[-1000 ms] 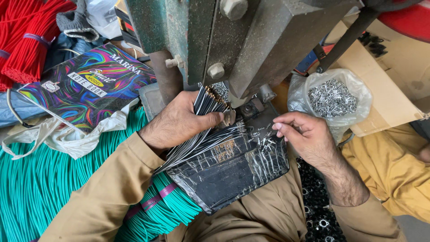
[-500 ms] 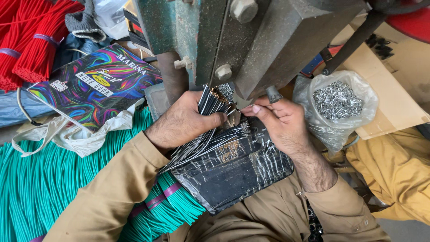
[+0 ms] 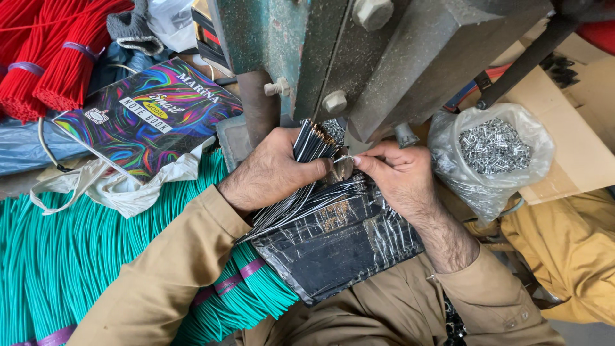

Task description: The person holds a bundle of black wires and fits small metal ferrule caps onto the wire ends one at a time, then positions each end under a foot-operated bench press to crimp the caps on. Bundles of red and green wires and a bag of loose ferrules sit on the workbench beside the press.

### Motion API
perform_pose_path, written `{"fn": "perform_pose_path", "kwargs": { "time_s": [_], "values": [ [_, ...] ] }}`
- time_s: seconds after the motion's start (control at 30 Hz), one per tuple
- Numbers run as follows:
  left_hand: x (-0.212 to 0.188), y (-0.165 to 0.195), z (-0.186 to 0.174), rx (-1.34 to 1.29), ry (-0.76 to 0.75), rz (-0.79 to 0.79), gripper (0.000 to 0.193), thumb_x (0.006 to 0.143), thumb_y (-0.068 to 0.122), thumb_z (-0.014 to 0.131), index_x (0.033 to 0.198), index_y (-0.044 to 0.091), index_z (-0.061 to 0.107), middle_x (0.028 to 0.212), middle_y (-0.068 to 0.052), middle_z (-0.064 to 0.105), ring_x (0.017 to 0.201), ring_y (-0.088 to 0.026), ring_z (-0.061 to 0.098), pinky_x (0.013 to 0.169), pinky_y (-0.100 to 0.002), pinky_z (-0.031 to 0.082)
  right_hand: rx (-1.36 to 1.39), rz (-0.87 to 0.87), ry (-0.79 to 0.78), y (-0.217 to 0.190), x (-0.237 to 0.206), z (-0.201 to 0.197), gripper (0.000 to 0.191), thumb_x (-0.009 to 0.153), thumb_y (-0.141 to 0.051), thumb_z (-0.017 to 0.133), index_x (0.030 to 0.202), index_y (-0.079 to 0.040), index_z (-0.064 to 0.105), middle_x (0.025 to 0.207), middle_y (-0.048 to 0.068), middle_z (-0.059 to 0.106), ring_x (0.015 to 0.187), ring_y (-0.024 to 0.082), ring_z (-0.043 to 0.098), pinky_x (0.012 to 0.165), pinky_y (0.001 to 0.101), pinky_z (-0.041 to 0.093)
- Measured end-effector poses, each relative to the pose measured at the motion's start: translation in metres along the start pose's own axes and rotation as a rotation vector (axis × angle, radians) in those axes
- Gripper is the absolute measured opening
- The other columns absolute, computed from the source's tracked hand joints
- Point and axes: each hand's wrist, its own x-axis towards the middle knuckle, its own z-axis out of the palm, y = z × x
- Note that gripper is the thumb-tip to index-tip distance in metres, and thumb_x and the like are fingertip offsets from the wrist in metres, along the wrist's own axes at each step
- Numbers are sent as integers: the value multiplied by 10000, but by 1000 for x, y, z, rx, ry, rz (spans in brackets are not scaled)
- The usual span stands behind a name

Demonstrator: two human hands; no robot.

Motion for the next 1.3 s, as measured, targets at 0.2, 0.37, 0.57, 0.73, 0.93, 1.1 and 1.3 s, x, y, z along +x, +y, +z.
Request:
{"fn": "perform_pose_path", "kwargs": {
  "time_s": [0.2,0.37,0.57,0.73,0.93,1.1,1.3],
  "values": [
    [0,1,0,-18,10,-33,206,869,142,713,1000,-15,739,790,-15,727,756,-61,655,696,-297,584,-106,-11,41,-1,0,-2,31,903,-10,779,931,4,781,876,37,778,812,63,701,744,218,584],
    [0,0,1,-17,24,-14,203,866,126,706,1008,-15,739,797,-10,725,762,-57,648,699,-295,580,-5,-18,17,-1,1,0,35,924,2,761,952,14,778,911,52,781,846,76,715,782,226,590],
    [-1,3,0,-41,29,-34,190,873,129,703,1008,-1,734,801,-4,724,756,-61,645,702,-294,574,118,36,-104,-19,-6,-7,150,937,5,737,1086,25,743,1053,87,770,967,102,708,896,249,583],
    [-3,3,0,-95,-17,-7,171,901,132,714,1021,12,736,825,10,714,788,-58,634,730,-286,566,-320,-106,-149,-48,-23,-40,157,905,-46,735,1057,-15,759,1050,73,778,974,158,745,875,275,591],
    [-2,1,0,-110,-57,13,177,920,137,715,1050,21,745,859,19,725,811,-58,639,756,-281,577,-674,-128,-248,-53,-22,-48,144,873,-106,727,1000,-58,773,1018,68,714,975,220,714,863,317,559],
    [-2,3,0,-149,-81,48,186,919,127,726,1072,22,729,895,19,728,851,-54,634,782,-275,573,-682,-71,-167,-44,-28,-41,131,914,-100,693,1024,-33,717,978,71,690,941,212,692,833,346,555],
    [-2,1,-1,-146,-70,11,176,900,113,714,1047,21,742,858,5,730,815,-64,655,758,-276,575,-199,35,-11,-29,-19,-31,100,1025,-52,597,1087,17,635,951,55,731,868,129,675,817,283,574]
  ]
}}
